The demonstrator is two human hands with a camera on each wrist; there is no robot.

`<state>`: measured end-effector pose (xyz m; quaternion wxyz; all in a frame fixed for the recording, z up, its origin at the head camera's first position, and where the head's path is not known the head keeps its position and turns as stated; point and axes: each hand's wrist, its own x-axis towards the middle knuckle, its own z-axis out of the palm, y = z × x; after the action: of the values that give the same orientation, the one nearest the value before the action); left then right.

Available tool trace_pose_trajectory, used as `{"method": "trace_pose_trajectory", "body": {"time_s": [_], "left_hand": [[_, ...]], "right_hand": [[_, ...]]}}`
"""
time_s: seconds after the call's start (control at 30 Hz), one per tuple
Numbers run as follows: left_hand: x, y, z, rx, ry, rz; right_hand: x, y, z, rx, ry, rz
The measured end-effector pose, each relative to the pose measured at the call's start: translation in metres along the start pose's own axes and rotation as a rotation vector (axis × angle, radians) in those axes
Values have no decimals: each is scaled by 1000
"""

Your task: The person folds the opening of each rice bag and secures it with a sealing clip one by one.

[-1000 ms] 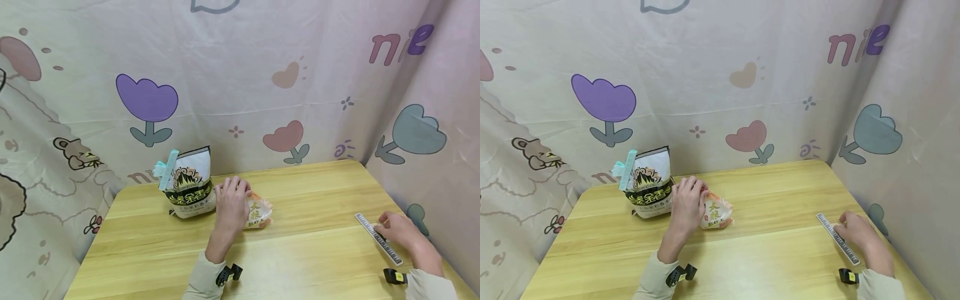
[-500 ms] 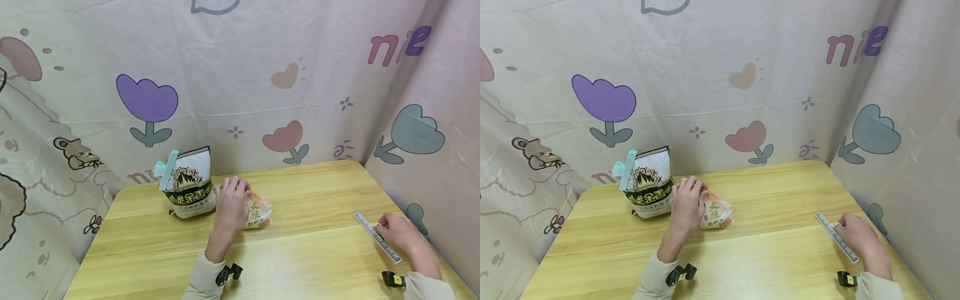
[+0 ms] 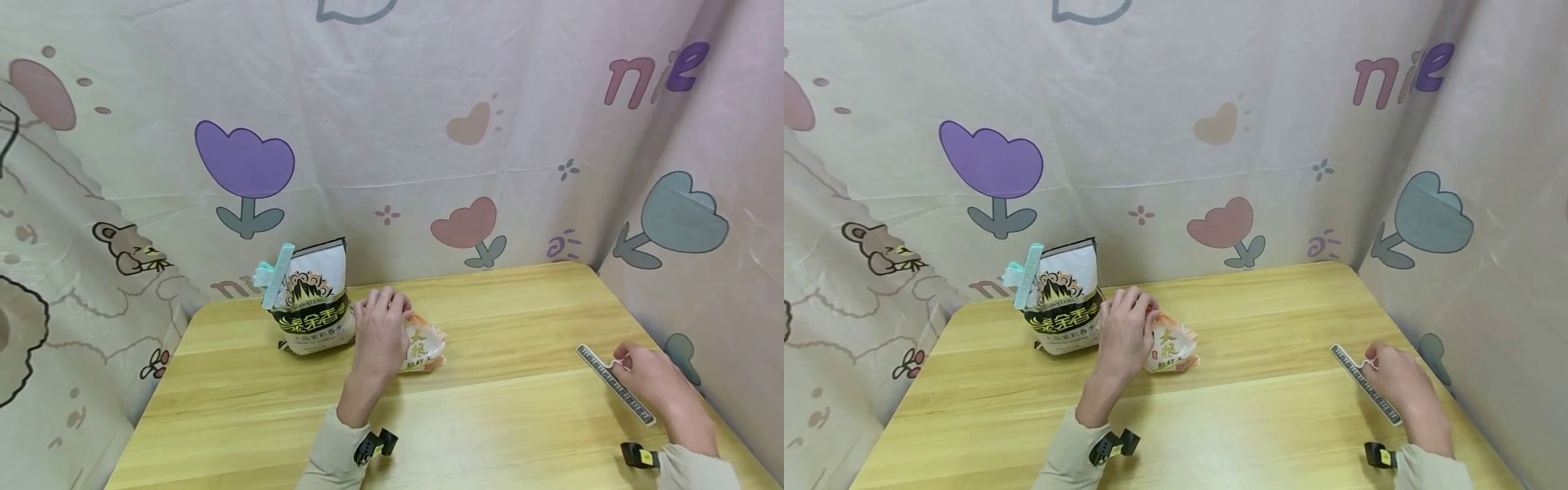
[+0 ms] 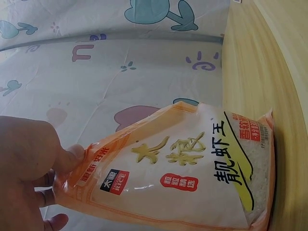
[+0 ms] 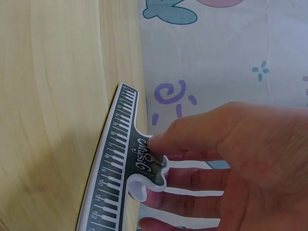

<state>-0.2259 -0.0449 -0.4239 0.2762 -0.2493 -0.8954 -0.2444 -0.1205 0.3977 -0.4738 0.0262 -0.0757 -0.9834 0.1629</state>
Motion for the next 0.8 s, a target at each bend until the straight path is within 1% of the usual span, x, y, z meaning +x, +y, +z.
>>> {"method": "trace_pose_trajectory", "body": {"time_s": [0.1,0.23,0.33,0.57,0.8], "left_hand": [[0,0,0,4,-1,4],[0,1,2,10,22,11],[0,0,2,8,37,13],[0,0,0,7,-5,3],[0,0,0,-2,-11,-1]], "right_hand": [[0,0,2,-3,7,-17],[3,-4,3,-32,18,-43],[7,-9,3,-38,9,-53],[18,-21,-1,-7,-16,-75],[24,-29,-4,-3,-25,-76]]}}
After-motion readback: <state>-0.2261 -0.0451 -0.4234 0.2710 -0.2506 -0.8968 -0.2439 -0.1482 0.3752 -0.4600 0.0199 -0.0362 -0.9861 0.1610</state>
